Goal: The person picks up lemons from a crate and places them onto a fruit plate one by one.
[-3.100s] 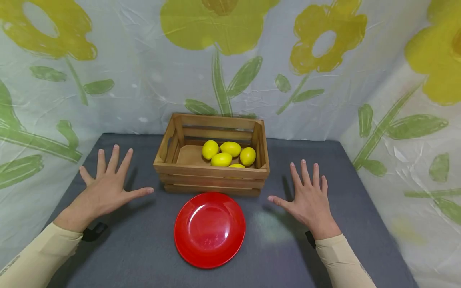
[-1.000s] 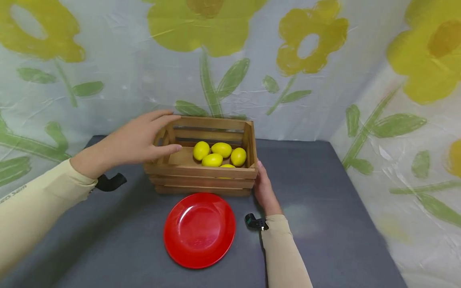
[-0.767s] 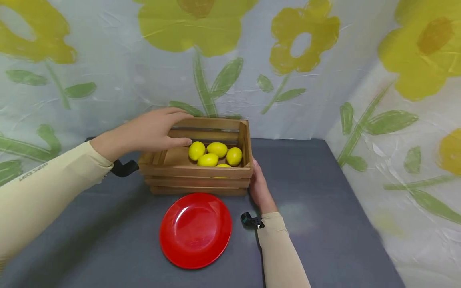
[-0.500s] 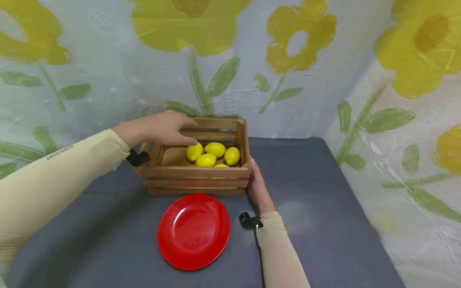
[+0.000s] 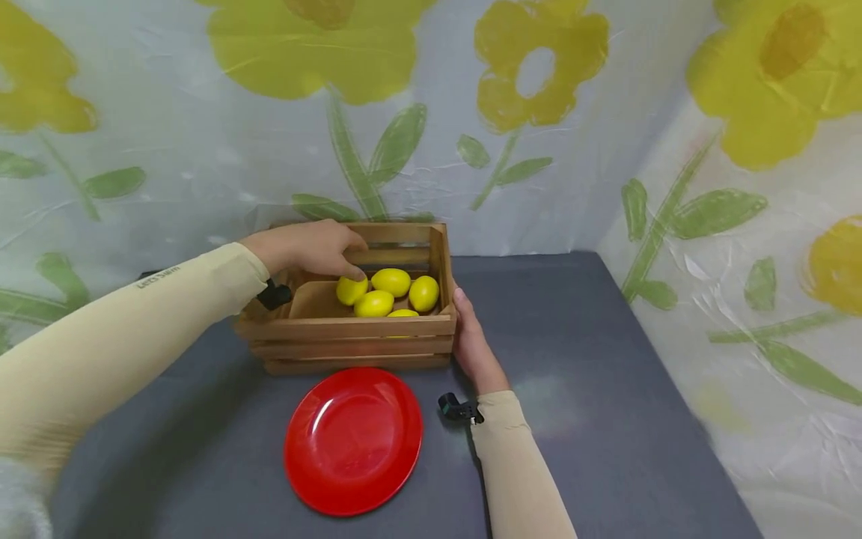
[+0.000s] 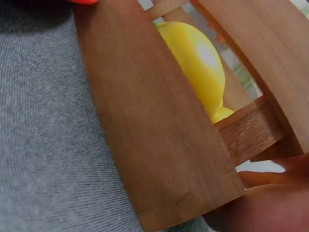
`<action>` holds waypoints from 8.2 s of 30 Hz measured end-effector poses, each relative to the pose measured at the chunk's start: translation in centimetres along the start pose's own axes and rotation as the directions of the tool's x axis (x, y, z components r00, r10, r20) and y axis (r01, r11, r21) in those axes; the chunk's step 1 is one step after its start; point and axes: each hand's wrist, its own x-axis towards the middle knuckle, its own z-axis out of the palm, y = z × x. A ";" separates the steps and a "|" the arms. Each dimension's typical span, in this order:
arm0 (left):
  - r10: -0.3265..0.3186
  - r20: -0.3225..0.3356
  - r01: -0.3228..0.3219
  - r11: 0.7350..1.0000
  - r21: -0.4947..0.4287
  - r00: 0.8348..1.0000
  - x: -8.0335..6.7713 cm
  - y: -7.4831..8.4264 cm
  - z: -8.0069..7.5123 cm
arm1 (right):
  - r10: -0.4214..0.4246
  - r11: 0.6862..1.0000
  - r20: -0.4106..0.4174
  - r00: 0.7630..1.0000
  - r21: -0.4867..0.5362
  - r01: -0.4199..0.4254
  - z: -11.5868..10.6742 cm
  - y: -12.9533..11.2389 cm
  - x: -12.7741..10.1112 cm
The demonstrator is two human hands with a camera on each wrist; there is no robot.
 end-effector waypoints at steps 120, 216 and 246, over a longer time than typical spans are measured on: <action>0.169 0.010 -0.169 0.975 0.144 0.986 -4.4 3.7 -1.5 | -0.106 0.994 0.088 0.990 -0.026 0.109 -0.3 -0.4 0.6; 0.251 0.045 -0.250 0.901 0.353 0.967 -10.1 5.9 14.9 | -0.073 0.996 -0.006 0.997 -0.045 0.073 0.2 0.0 0.8; 0.234 0.036 -0.235 0.929 0.285 0.971 -10.4 5.9 14.8 | -0.087 0.995 0.018 0.996 -0.045 0.088 0.1 -0.1 1.0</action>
